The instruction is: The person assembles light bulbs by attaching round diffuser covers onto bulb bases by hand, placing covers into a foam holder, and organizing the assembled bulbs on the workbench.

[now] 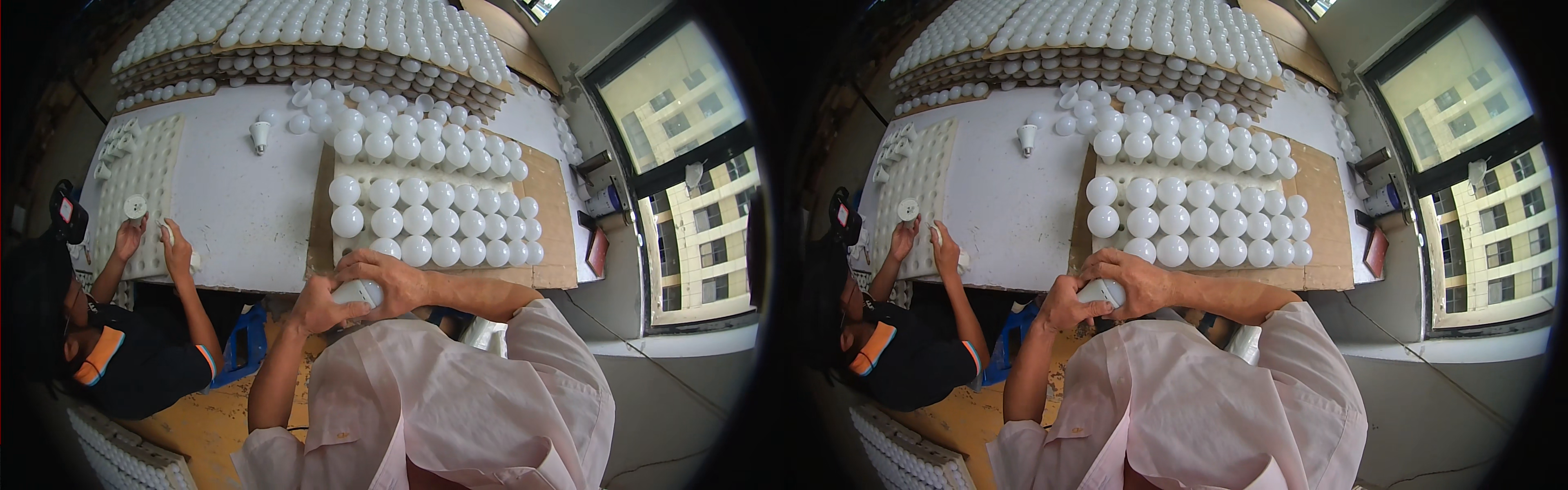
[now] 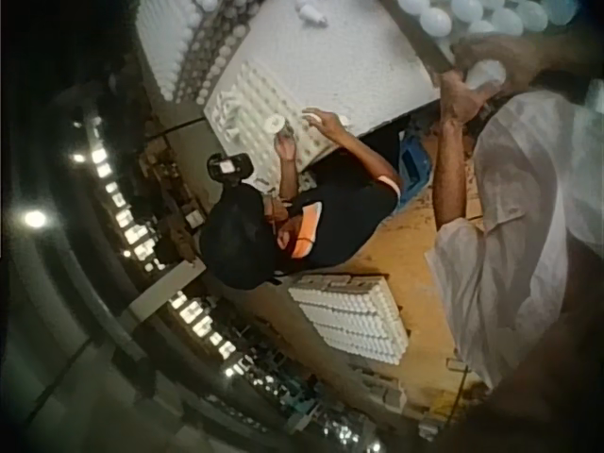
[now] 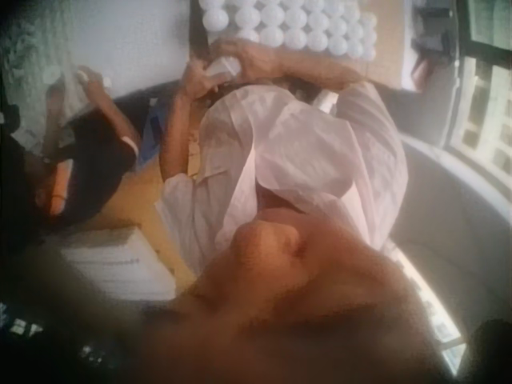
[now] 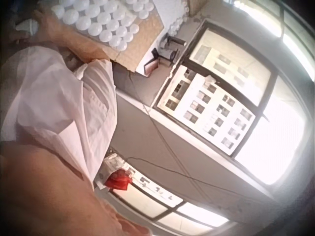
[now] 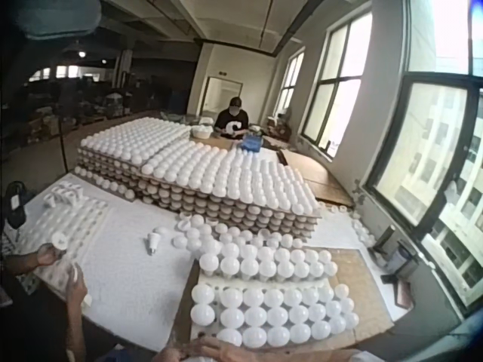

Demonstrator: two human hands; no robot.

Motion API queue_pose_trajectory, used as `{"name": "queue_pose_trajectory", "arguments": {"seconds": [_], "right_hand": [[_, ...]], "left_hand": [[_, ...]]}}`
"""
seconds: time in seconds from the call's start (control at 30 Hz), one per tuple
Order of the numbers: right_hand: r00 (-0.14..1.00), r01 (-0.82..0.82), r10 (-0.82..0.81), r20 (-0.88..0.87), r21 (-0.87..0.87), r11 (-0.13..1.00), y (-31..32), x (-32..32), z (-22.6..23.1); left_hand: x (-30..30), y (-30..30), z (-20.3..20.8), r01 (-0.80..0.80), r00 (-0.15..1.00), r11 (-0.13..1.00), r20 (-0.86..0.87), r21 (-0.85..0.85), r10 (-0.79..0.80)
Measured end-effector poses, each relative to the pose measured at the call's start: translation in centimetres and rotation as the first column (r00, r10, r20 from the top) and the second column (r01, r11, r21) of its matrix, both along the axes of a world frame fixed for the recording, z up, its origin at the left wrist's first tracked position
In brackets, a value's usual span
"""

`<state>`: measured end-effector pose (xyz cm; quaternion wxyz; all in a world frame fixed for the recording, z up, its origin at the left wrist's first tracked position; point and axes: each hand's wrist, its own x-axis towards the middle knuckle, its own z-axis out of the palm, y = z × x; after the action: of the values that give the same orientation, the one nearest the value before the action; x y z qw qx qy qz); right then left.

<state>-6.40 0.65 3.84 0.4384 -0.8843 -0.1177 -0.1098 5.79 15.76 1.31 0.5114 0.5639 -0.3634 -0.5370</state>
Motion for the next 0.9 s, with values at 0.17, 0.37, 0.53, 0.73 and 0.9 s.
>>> {"name": "queue_pose_trajectory", "arguments": {"seconds": [0.17,0.37,0.53,0.73,0.9], "right_hand": [[1.0,0.022,-0.023,0.016,0.057,0.998,-0.4,-0.9,-0.9],[0.904,0.18,-0.095,-0.417,0.169,0.969,-1.3,-1.2,-2.6],[0.896,0.274,-0.175,-0.408,0.2,0.941,-1.8,-2.1,-2.2],[0.949,0.299,-0.314,0.023,-0.385,0.873,-3.5,0.5,-2.6],[0.956,0.129,-0.275,-0.107,-0.686,0.716,-2.0,2.2,-7.2]], "left_hand": [[-0.6,-0.4,0.7,0.046,0.996,0.999,-0.071,0.013,-0.045],[-2.0,-0.6,-4.7,-0.03,0.89,0.986,-0.445,0.165,0.101],[-0.5,0.1,-9.0,-0.033,0.606,0.999,-0.796,-0.004,0.017],[0.7,2.6,-12.4,-0.464,0.7,0.829,-0.444,0.312,0.559],[-0.6,1.7,-14.3,-0.47,0.8,0.829,-0.252,0.303,0.545]]}}
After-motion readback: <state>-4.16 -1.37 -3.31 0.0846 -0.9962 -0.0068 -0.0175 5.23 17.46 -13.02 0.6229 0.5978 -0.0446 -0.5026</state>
